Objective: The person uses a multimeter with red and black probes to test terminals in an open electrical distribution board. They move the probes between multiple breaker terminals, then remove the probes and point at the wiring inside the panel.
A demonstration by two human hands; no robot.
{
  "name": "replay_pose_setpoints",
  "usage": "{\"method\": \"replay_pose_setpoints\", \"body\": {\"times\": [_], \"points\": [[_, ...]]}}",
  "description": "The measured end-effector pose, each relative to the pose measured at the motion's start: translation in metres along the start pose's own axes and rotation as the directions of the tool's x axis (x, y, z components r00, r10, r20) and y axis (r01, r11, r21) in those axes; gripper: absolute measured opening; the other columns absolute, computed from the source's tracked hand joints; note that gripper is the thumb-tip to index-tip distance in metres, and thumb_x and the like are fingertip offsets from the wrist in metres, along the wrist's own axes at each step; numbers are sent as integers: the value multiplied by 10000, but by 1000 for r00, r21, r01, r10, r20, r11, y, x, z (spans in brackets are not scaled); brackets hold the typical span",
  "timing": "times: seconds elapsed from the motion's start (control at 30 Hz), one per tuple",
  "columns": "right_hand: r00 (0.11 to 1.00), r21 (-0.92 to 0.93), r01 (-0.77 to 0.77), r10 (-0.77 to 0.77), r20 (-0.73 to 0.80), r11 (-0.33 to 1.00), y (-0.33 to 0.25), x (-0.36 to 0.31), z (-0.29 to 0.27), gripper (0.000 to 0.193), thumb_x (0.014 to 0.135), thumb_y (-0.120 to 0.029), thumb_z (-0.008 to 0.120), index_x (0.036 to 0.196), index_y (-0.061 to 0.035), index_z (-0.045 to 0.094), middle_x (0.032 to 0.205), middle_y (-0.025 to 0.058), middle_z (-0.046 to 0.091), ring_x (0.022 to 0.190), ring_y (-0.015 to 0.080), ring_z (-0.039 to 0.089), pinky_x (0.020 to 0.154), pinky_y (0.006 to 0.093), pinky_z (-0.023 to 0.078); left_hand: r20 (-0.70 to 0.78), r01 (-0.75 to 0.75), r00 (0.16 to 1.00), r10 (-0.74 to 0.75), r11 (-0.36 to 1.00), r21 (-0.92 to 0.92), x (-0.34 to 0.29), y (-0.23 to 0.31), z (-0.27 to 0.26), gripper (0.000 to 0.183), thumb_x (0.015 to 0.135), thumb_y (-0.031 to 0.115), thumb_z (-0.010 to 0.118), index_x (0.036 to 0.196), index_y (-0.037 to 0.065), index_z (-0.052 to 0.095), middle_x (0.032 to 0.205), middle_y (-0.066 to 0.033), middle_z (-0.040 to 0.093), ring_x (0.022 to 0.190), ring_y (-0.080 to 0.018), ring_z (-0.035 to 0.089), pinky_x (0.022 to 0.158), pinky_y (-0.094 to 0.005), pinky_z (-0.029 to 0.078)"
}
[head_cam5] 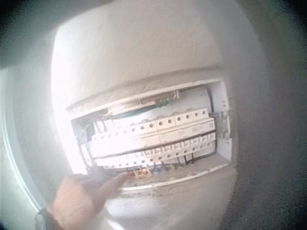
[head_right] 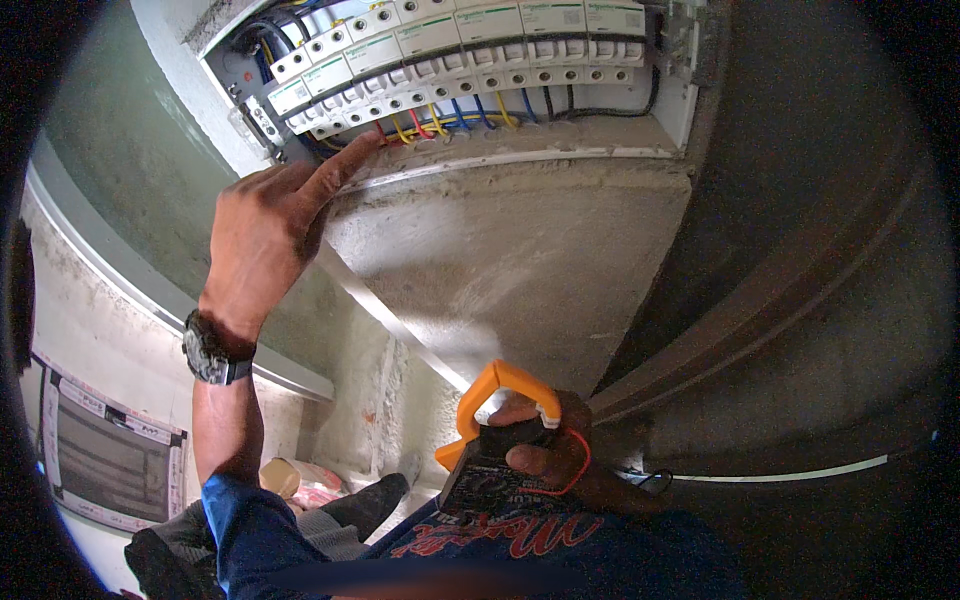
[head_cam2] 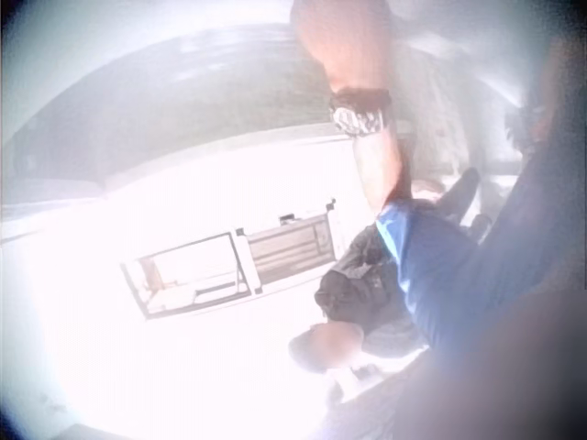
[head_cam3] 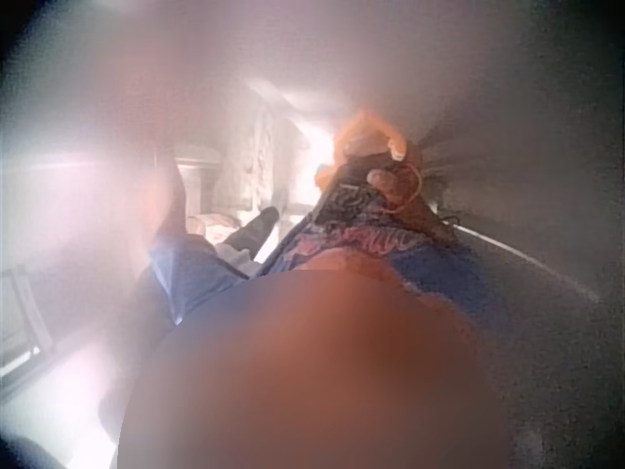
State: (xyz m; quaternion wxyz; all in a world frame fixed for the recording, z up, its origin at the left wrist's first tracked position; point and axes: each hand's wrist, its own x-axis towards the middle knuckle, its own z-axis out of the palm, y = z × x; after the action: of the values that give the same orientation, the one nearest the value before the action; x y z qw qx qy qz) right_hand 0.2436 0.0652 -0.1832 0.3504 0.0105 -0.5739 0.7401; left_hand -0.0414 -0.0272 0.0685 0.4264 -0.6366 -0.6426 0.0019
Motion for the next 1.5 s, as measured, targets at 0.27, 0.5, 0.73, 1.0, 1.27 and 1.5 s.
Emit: {"method": "replay_pose_setpoints", "body": {"times": [0.27,0.5,0.73,1.0,1.27,1.5], "points": [[997,-30,58,-59,-47,998,0,-1,-4,482,816,-334,863,1131,20,776,1085,157,763,1033,274,744,972,417,582,39,-37,999,33,994,106,12,-3,9,708,966,150,694,1620,333,495,858,-2,724,755,-182,728,677,-337,616],[998,-8,24,-24,-56,1000,2,-4,-9,496,808,-349,865,1123,25,786,1080,161,767,1015,270,745,953,407,584,56,8,998,-17,989,148,12,0,10,690,995,162,683,1620,369,474,845,-14,722,713,-189,724,645,-339,621],[998,-13,42,-43,-41,999,-4,0,-9,491,836,-364,875,1120,26,782,1059,159,762,1002,263,744,927,404,589,142,34,988,-62,980,194,13,3,5,635,1015,172,658,1599,363,495,860,-19,723,687,-193,724,609,-343,615],[998,68,14,-10,-63,998,-8,0,-6,461,838,-329,887,1113,24,778,1068,159,757,980,256,736,912,408,592,84,14,996,-25,993,120,10,0,3,618,1002,177,668,1575,365,531,872,-14,728,694,-195,730,612,-350,612],[994,-18,99,-99,-41,995,0,1,-15,471,825,-349,897,1090,22,780,1064,143,755,984,248,733,922,402,586,135,42,989,-60,990,135,10,6,-2,605,998,225,700,1564,375,547,886,-10,726,725,-171,731,616,-339,614],[996,96,-8,17,-88,995,-8,-3,-10,495,822,-360,901,1103,27,772,1080,134,754,1008,246,738,974,405,585,82,16,996,-32,982,186,12,9,4,606,999,243,706,1567,381,544,863,-2,732,713,-166,734,620,-323,619]]}}
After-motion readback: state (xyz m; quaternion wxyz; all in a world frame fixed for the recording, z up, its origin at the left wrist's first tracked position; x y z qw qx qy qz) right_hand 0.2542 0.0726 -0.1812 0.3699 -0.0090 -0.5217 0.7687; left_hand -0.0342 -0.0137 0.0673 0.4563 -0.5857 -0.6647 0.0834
